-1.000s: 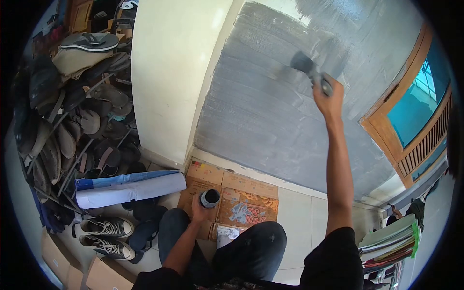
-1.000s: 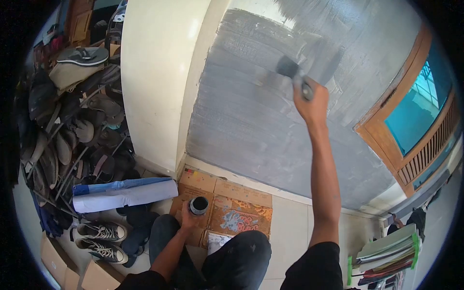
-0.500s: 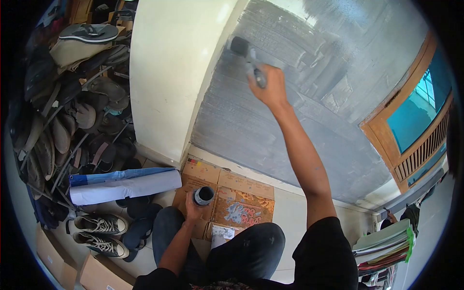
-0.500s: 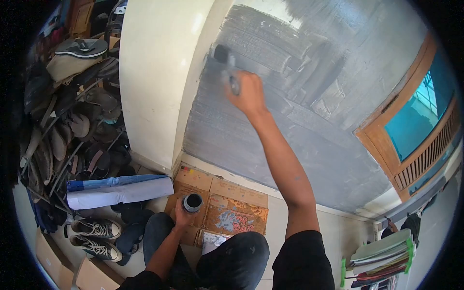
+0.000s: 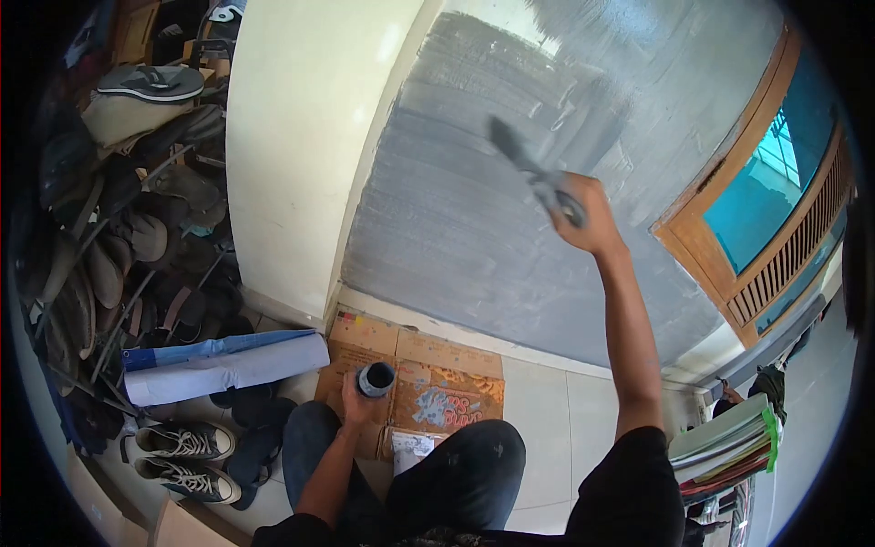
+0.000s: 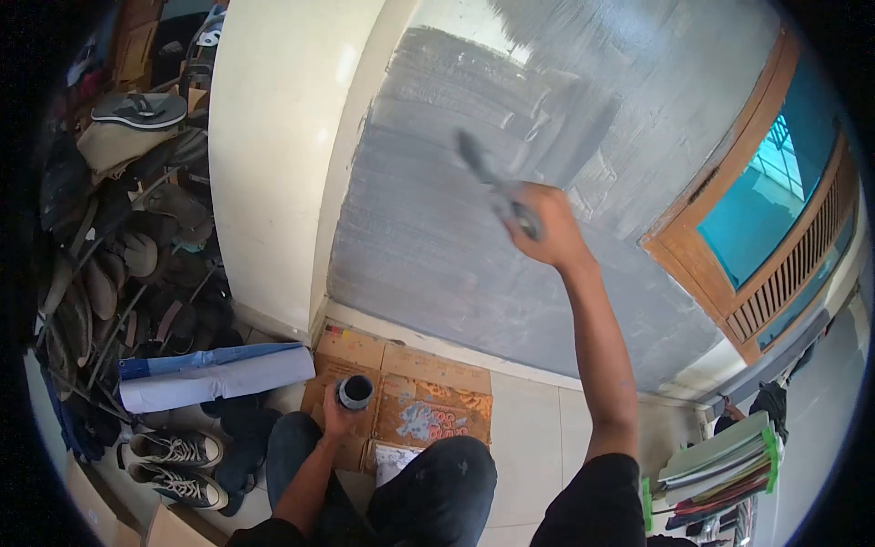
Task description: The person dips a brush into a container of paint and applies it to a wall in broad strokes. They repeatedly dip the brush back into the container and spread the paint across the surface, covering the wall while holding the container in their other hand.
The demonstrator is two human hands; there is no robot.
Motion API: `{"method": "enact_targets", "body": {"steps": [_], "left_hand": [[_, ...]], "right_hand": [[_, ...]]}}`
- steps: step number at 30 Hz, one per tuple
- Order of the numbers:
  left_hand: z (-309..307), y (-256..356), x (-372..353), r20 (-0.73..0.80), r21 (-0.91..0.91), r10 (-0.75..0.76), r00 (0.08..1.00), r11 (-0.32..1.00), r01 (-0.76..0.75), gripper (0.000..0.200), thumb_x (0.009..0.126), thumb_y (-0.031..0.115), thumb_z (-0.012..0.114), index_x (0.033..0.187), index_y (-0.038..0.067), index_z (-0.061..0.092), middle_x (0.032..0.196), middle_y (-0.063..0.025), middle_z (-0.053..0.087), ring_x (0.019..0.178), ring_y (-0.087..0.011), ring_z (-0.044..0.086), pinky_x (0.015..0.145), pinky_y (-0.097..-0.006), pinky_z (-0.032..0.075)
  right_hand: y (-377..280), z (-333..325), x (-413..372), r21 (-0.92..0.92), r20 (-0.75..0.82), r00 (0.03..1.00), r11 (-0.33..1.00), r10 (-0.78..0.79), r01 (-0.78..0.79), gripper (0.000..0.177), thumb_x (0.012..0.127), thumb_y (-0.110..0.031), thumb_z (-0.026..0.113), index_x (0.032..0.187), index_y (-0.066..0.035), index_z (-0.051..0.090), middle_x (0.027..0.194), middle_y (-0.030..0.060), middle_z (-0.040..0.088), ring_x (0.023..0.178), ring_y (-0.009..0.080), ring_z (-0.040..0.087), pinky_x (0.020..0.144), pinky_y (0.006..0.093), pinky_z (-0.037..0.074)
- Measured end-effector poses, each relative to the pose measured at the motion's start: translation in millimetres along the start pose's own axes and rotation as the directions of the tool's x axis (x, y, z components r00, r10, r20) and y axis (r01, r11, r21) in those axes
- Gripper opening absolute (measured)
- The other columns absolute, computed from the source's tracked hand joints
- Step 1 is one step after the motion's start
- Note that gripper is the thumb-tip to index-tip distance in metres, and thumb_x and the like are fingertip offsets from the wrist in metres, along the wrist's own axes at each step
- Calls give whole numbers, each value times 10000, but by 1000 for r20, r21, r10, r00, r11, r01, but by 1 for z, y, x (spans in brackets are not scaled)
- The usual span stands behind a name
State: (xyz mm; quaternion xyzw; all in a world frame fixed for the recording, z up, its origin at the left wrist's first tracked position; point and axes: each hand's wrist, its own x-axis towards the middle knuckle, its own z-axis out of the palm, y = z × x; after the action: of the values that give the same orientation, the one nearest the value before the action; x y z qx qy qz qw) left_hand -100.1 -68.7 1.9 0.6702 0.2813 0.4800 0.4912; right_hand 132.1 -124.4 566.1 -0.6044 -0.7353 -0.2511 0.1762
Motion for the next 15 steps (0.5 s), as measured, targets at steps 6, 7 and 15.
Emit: {"method": "enact_targets", "body": {"steps": [6,7,15], "left_hand": [[1,-4,4,-45,-63,-36,998,997,33,623,553,64,890,1085,45,565,1045,-185,570,972,-399,578,839,-475,474],[3,-7,5,-66,-141,-53,996,989,43,612,558,65,879,1084,42,567,1045,-183,567,968,-397,576,843,-473,473],[-3,-3,10,-64,-51,-60,996,997,56,668,566,22,871,1129,23,512,1054,-126,632,972,-267,642,869,-391,517]], "right_hand": [[-9,40,130,-13,349,900,959,-262,284,219,876,-187,662,1026,-36,714,790,200,672,723,370,639,706,461,510],[-3,41,149,-36,372,888,952,-270,305,236,907,-186,650,1072,-37,729,838,192,696,743,343,656,725,437,524],[49,-42,236,-231,147,931,904,-333,360,302,931,-324,652,1049,-62,747,892,187,727,764,331,674,761,423,535]]}}
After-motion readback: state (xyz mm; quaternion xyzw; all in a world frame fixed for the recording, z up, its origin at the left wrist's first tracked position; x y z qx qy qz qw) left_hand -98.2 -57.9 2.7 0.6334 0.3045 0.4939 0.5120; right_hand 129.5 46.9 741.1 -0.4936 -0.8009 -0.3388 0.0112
